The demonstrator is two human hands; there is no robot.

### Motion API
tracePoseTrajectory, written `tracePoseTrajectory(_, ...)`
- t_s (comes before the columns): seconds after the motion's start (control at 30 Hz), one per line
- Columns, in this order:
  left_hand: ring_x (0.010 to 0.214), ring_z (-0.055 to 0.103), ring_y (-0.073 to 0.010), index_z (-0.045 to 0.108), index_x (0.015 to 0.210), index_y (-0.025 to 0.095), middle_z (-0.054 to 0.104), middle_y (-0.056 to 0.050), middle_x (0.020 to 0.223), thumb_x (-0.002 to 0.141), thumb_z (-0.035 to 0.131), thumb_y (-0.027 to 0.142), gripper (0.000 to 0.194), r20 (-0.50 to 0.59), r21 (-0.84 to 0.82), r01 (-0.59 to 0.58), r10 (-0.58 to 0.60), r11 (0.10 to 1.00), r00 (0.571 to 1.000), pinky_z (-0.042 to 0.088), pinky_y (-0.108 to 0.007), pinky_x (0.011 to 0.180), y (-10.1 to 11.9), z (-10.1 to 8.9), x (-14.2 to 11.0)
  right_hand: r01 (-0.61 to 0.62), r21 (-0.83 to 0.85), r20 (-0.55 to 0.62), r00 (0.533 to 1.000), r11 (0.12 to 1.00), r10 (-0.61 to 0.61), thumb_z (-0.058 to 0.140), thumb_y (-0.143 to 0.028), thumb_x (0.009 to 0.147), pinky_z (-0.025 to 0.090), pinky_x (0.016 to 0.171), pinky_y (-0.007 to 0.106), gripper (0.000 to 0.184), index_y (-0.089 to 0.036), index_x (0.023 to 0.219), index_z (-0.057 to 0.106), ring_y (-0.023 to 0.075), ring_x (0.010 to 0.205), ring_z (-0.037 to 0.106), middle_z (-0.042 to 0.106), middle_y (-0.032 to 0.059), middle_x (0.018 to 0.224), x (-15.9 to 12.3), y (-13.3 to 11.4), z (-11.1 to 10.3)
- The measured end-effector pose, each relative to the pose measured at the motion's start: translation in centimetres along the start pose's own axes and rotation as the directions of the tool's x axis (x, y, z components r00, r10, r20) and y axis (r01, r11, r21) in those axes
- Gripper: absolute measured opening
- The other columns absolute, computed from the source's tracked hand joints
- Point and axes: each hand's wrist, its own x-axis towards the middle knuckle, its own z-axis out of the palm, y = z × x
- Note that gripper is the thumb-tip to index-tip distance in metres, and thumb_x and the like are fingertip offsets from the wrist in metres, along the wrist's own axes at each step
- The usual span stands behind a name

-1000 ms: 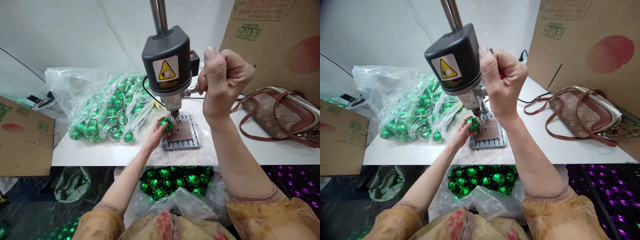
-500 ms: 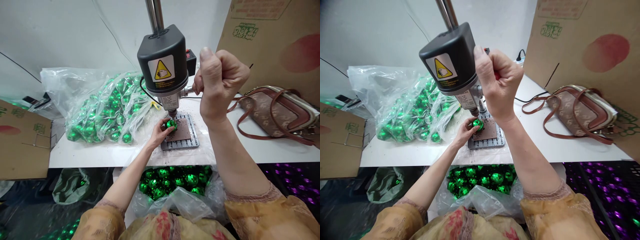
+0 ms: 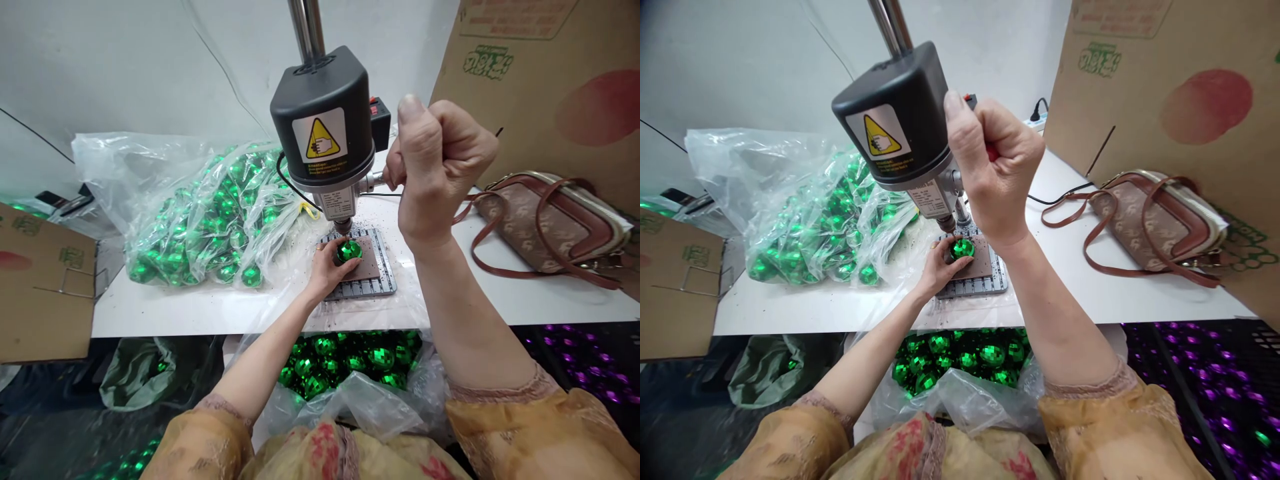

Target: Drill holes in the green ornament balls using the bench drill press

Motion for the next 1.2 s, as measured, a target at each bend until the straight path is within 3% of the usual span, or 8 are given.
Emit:
tracePoseTrajectory(0.23,0.113,0.056,-0.0308,0.067,0.126,0.022,0.064,-0.011,0.108,0.073,0.085,0.042,0.059,-0.009,-0.031,0.000,0.000,1.000,1.000,0.048,-0.043,0.099,-0.2,0.3,-0.2,0.037,0.059,-0.063,0.997,0.998,-0.033,0.054,-0.049,0.094,0.031,0.047,0.026,0.053,-0.021,0.057,0.026,0.0056,0.046,0.033,0.025,-0.0043,0.054,-1.2,0.3,-0.2)
tracePoseTrajectory(0.37,0.116,0.056,-0.0303,0.066,0.127,0.022,0.063,-0.011,0.112,0.076,0.083,0.042,0.058,0.010,0.001,-0.005,0.005,1.000,1.000,0.048,-0.042,0.101,-0.1,0.3,-0.3,0.185,0.223,-0.104,0.981,0.957,-0.165,0.057,-0.033,0.092,0.020,0.044,0.029,0.054,-0.019,0.056,0.020,0.0052,0.041,0.028,0.022,-0.0052,0.049,-2.1,1.2,-0.4)
tracePoseTrajectory(0.47,0.116,0.057,-0.0288,0.065,0.128,0.023,0.062,-0.011,0.115,0.077,0.082,0.044,0.058,0.009,0.027,-0.003,0.003,1.000,1.000,0.049,-0.041,0.101,-0.1,0.2,-0.4,0.256,0.252,-0.129,0.965,0.933,-0.230,0.059,-0.030,0.090,0.018,0.043,0.029,0.054,-0.018,0.056,0.019,0.0041,0.040,0.025,0.022,-0.0056,0.048,-2.3,1.9,-0.4)
tracePoseTrajectory(1.0,0.115,0.058,-0.0290,0.066,0.125,0.022,0.061,-0.011,0.114,0.077,0.082,0.045,0.056,0.006,-0.004,-0.028,0.028,1.000,1.000,0.049,-0.043,0.102,-0.5,0.3,-0.3,0.330,0.206,-0.128,0.943,0.921,-0.308,0.061,-0.029,0.088,0.023,0.041,0.028,0.058,-0.019,0.054,0.015,0.0050,0.040,0.022,0.020,-0.0052,0.047,-3.9,3.2,-1.4)
tracePoseTrajectory(1.2,0.115,0.058,-0.0290,0.066,0.124,0.022,0.063,-0.010,0.112,0.075,0.083,0.044,0.056,0.002,-0.023,-0.027,0.027,0.999,1.000,0.050,-0.043,0.102,-0.5,0.4,-0.4,0.434,0.221,-0.099,0.901,0.873,-0.423,0.057,-0.018,0.087,0.028,0.043,0.026,0.052,-0.017,0.055,0.016,0.0041,0.039,0.026,0.023,-0.0060,0.047,-4.8,3.6,-2.1)
